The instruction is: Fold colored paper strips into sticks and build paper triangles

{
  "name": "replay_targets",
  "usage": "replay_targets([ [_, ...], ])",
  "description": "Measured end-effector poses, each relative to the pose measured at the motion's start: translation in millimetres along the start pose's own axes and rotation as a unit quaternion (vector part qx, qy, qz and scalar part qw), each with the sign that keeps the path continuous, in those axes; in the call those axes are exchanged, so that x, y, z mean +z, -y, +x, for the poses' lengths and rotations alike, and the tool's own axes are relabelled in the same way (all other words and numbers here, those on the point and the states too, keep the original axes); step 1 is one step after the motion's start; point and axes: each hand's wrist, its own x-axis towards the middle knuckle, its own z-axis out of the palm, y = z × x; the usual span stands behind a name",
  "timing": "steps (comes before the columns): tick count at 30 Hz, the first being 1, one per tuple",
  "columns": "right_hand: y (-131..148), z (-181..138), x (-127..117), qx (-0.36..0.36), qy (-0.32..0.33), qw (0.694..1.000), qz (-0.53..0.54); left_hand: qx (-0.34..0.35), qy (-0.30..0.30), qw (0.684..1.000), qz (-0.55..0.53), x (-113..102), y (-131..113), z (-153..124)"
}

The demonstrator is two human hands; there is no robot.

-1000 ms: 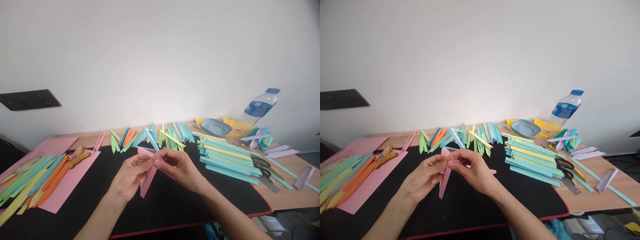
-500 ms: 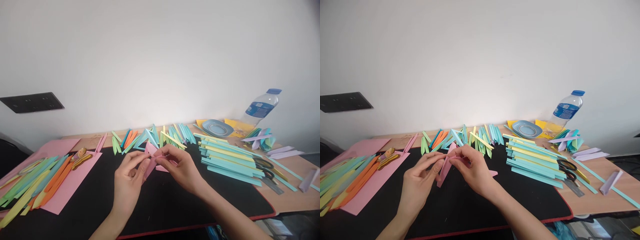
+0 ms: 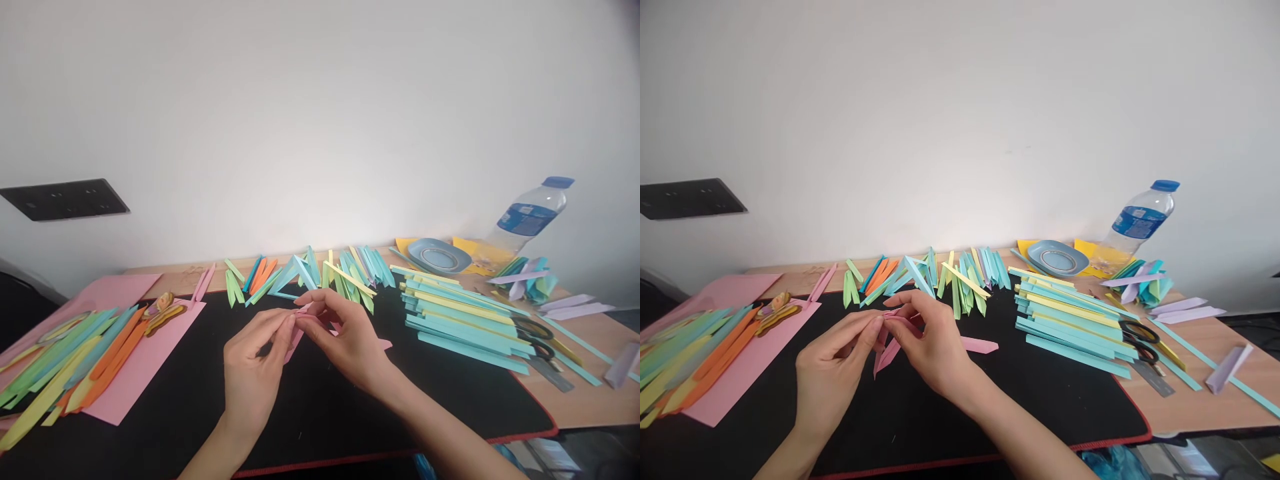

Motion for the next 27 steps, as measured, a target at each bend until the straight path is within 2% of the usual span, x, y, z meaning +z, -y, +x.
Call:
replay_targets([
  [5,0.4,2.3,-0.7,0.023,0.005,1.000,0.017,0.071,0.060,0.994,0.053,-10.4,12.0,3.3],
  [12,0.0,2.6,-0.2,0.039,-0.012,0.999,0.029,0.131,0.077,0.986,0.066,-12.0,15.4,7.8],
  [20,-0.2,3.0,1.1,0.023,-0.029,0.999,0.028,0.211,0.027,0.974,0.077,-8.0,17.2,7.9],
  [23,-0.2,3.5,0.8,0.026,-0.026,0.999,0.038,0.219,0.012,0.973,0.078,-6.0,18.9,7.5],
  [27,-2.1,2.3,0.7,0.036,-0.030,0.998,0.048,0.173,0.033,0.982,0.070,-5.3,21.3,7.7],
])
